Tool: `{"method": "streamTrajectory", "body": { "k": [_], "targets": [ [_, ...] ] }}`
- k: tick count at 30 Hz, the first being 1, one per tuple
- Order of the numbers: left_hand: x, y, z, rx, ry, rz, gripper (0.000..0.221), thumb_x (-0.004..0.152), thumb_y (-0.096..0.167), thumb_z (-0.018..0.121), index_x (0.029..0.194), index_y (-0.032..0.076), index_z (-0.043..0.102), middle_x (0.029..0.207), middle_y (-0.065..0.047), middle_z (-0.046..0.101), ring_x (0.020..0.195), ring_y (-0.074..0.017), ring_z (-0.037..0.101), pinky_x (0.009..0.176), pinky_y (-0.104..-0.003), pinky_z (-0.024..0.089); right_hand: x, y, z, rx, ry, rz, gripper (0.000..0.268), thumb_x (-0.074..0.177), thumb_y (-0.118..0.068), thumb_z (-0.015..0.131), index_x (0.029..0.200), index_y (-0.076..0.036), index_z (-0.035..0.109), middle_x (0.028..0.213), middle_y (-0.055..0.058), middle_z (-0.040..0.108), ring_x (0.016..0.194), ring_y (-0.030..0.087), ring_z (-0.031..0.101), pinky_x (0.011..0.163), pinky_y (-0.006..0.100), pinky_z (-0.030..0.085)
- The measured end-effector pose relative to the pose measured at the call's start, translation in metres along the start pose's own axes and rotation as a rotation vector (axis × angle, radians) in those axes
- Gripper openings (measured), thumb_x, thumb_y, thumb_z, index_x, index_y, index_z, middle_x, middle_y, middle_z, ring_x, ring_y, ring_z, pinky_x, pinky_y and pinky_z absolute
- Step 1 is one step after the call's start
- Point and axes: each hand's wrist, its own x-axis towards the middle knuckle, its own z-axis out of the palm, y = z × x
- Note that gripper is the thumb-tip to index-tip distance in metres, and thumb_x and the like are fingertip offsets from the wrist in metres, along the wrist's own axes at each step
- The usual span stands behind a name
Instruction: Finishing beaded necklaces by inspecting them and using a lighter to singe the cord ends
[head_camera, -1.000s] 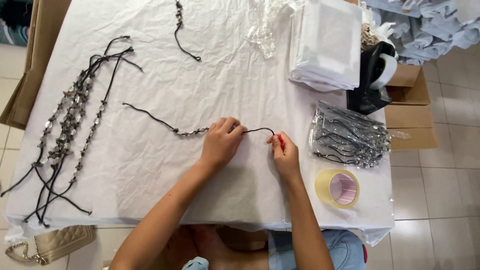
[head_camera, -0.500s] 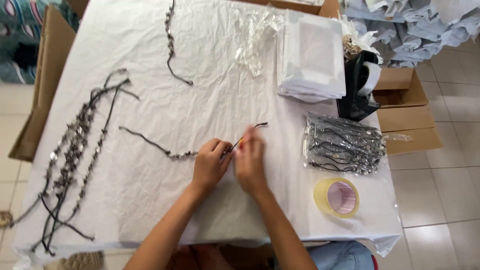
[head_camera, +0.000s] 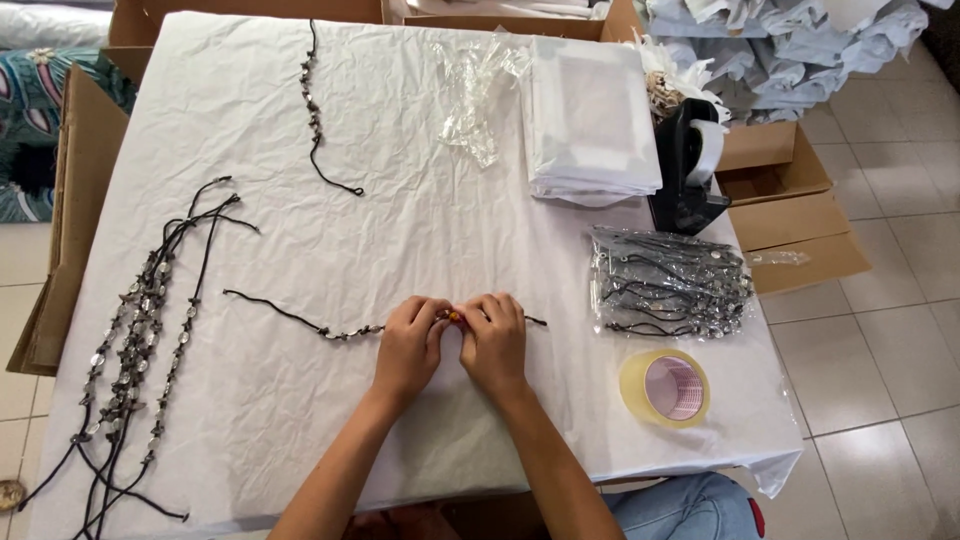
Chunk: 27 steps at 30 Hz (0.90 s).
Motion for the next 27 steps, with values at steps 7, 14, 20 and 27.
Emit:
{"method": "streamTrajectory", "body": {
  "k": [7,14,20,27],
  "targets": [
    [-0.001,-0.001,-0.001,-0.030,0.009,-0.066,0.016,0.095,0.006,0.066,0.108,0.015,0.071,0.091,-0.010,0.066,0.084,-0.0339,0.070,0.078,-0.043,0.057,0.007,0.009,-0.041,0.022,0.163,0.241,0.015,0.086,-0.011,0.070,0.093,-0.023,0.077,0.087,-0.007,0.062,0.093,0.020,0.059,0.099,0.041,0.041],
    [-0.001,0.001,-0.003,-0.015,0.046,-0.113,0.013,0.097,0.009,0.066,0.108,0.015,0.071,0.091,-0.007,0.066,0.083,-0.0313,0.070,0.077,-0.041,0.058,0.004,0.017,-0.038,0.006,0.287,0.265,0.020,0.088,-0.012,0.072,0.094,-0.029,0.080,0.087,-0.009,0.065,0.088,0.017,0.061,0.095,0.039,0.045],
    [0.000,0.001,-0.002,-0.026,0.046,-0.092,0.009,0.098,0.010,0.066,0.106,0.012,0.070,0.085,-0.009,0.065,0.079,-0.0332,0.070,0.074,-0.042,0.057,0.009,0.009,-0.043,0.188,0.396,0.296,0.025,0.087,0.000,0.070,0.101,-0.017,0.082,0.090,0.001,0.071,0.087,0.023,0.069,0.084,0.033,0.055],
    [0.004,0.008,-0.007,0.006,0.014,-0.088,0.007,0.096,0.012,0.070,0.102,0.010,0.071,0.082,-0.010,0.065,0.075,-0.0339,0.069,0.070,-0.043,0.055,0.010,0.009,-0.042,0.288,0.483,0.324,0.029,0.087,0.011,0.065,0.105,-0.007,0.080,0.094,0.011,0.071,0.087,0.029,0.072,0.080,0.033,0.060]
  ]
}}
